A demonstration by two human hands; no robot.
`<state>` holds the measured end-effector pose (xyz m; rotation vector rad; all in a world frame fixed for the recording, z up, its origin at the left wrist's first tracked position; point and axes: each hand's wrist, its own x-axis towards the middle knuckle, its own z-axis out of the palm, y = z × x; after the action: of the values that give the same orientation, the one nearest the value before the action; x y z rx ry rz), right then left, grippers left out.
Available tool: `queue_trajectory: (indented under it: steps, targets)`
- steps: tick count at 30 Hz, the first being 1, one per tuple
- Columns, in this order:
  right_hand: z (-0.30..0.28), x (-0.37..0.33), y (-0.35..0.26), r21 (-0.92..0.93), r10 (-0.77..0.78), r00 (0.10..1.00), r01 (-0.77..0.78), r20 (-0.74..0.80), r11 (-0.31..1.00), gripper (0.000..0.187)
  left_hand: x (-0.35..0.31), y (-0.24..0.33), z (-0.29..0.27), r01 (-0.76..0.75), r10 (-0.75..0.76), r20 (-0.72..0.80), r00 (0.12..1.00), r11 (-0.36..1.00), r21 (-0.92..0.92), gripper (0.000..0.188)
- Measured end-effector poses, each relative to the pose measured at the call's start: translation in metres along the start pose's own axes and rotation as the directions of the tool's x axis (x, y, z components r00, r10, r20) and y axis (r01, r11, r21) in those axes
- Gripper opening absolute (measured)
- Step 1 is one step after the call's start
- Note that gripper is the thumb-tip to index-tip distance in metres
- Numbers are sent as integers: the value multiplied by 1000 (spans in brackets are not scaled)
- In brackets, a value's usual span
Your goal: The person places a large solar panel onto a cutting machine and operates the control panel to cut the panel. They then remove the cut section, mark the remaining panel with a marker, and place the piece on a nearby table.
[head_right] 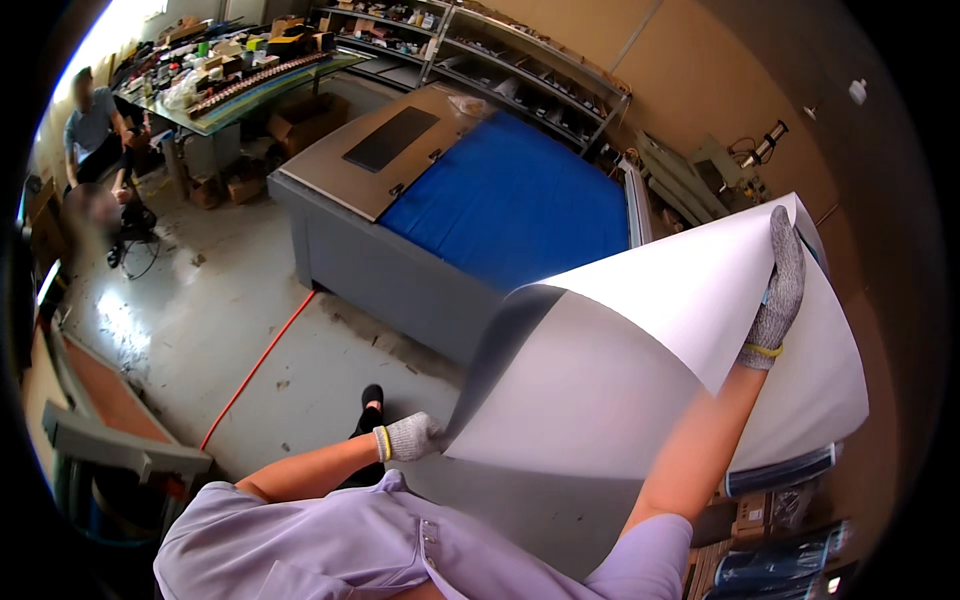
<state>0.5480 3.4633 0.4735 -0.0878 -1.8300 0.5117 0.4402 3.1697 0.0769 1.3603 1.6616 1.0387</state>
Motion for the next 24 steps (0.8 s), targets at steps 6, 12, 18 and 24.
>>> queue_trajectory:
  steps: [6,12,18,24]
  targets:
    - [191,113,133,372,406,896,-445,180,815,28,143,-53,-123,20,-67,-155,986,958,-286,18]
    - [368,161,196,385,427,830,-549,359,742,28,238,-154,-183,10,-138,-273,952,906,-423,16]
    - [498,174,220,357,348,700,-651,623,670,31,290,-181,-240,165,-299,-439,847,934,-316,14]
    - [608,159,270,515,15,582,-732,813,446,26,353,-297,-208,108,-368,-581,726,895,-432,17]
